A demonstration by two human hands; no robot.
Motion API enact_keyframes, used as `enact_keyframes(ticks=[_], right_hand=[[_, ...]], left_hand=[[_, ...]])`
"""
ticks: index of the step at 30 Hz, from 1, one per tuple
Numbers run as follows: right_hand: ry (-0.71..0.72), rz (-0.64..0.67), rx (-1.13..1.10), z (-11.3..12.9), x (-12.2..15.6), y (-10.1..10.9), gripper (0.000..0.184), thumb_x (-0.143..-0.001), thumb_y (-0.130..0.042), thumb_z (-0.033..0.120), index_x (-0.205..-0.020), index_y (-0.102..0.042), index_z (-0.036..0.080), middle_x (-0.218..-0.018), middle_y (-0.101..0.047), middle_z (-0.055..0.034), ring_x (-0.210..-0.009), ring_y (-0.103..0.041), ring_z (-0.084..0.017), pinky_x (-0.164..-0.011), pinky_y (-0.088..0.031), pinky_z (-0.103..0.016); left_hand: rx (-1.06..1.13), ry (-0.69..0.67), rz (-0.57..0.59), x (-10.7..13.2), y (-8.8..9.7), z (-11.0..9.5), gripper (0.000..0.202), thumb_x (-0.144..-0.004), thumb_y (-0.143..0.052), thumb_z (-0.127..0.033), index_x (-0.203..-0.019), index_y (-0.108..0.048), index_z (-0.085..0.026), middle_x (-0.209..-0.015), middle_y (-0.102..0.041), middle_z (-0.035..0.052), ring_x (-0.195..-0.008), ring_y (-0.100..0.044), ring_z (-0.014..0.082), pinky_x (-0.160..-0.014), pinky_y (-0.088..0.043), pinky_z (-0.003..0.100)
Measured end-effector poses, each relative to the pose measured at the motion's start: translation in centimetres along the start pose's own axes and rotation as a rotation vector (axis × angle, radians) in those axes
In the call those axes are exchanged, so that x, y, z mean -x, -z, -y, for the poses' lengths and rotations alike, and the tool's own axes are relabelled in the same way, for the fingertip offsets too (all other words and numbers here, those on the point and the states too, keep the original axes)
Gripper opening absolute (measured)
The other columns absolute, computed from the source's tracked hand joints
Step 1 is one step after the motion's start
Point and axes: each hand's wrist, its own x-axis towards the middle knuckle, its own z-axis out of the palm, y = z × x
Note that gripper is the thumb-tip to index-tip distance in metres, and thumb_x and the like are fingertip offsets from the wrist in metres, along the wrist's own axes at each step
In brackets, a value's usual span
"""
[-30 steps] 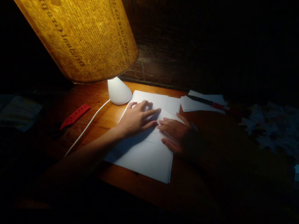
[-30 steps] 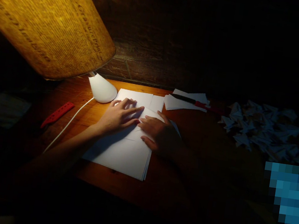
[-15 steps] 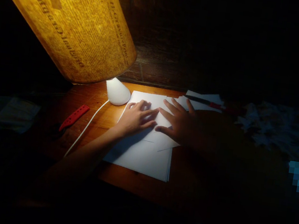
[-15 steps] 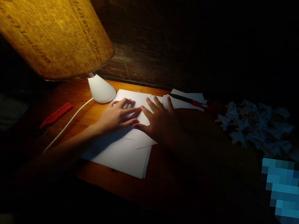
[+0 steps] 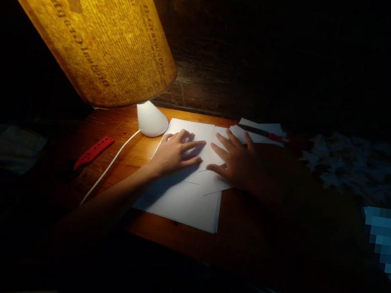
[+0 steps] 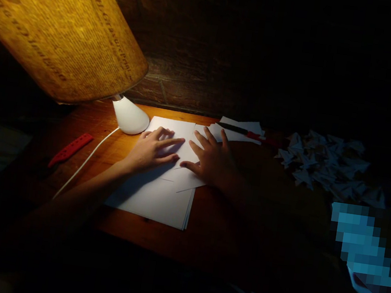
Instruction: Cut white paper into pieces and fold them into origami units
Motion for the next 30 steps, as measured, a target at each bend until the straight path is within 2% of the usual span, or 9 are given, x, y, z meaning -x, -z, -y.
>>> enact_keyframes(ticks=[9, 16, 20, 24, 30], right_hand=[[-0.018, 0.059, 0.039, -0.5, 0.7, 0.9, 0.071, -0.103, -0.047, 0.072, -0.149, -0.065, 0.021, -0.165, -0.052, -0.0157, -0.158, -0.037, -0.041, -0.127, -0.021, -0.071], [-0.018, 0.105, 0.112, -1.3, 3.4, 2.7, 0.065, -0.106, -0.047, 0.063, -0.154, -0.058, 0.021, -0.167, -0.048, -0.0166, -0.156, -0.040, -0.041, -0.124, -0.024, -0.070], [-0.049, 0.101, 0.123, -1.6, 5.0, 3.4, 0.064, -0.106, -0.051, 0.059, -0.157, -0.056, 0.020, -0.168, -0.047, -0.0165, -0.154, -0.041, -0.041, -0.124, -0.026, -0.067], [-0.089, 0.128, 0.124, -1.9, 6.0, 4.1, 0.066, -0.105, -0.052, 0.061, -0.155, -0.058, 0.018, -0.167, -0.048, -0.0170, -0.154, -0.041, -0.039, -0.124, -0.028, -0.063], [-0.106, 0.107, 0.133, -2.6, 6.8, 4.4, 0.061, -0.104, -0.054, 0.060, -0.150, -0.064, 0.021, -0.165, -0.052, -0.0154, -0.153, -0.042, -0.040, -0.122, -0.030, -0.064]], left_hand=[[-0.011, 0.042, 0.034, -0.2, 0.1, -0.3, 0.066, -0.096, -0.068, -0.055, -0.156, -0.058, -0.028, -0.146, -0.056, 0.0163, -0.132, -0.057, 0.0370, -0.116, -0.040, 0.057], [0.019, 0.041, 0.030, -0.2, 0.0, 0.0, 0.068, -0.096, -0.069, -0.054, -0.157, -0.057, -0.027, -0.146, -0.056, 0.0182, -0.135, -0.056, 0.0397, -0.117, -0.041, 0.059], [0.044, 0.003, -0.016, -0.2, -0.2, 0.5, 0.065, -0.094, -0.069, -0.055, -0.154, -0.060, -0.029, -0.143, -0.058, 0.0152, -0.133, -0.056, 0.0374, -0.118, -0.040, 0.058], [0.013, -0.019, -0.034, -0.2, -0.5, 0.8, 0.064, -0.096, -0.066, -0.055, -0.154, -0.059, -0.029, -0.143, -0.057, 0.0143, -0.132, -0.056, 0.0358, -0.117, -0.040, 0.060], [-0.001, -0.048, -0.043, -0.2, -0.5, 0.9, 0.063, -0.097, -0.065, -0.052, -0.155, -0.058, -0.028, -0.141, -0.057, 0.0156, -0.130, -0.056, 0.0361, -0.114, -0.042, 0.060]])
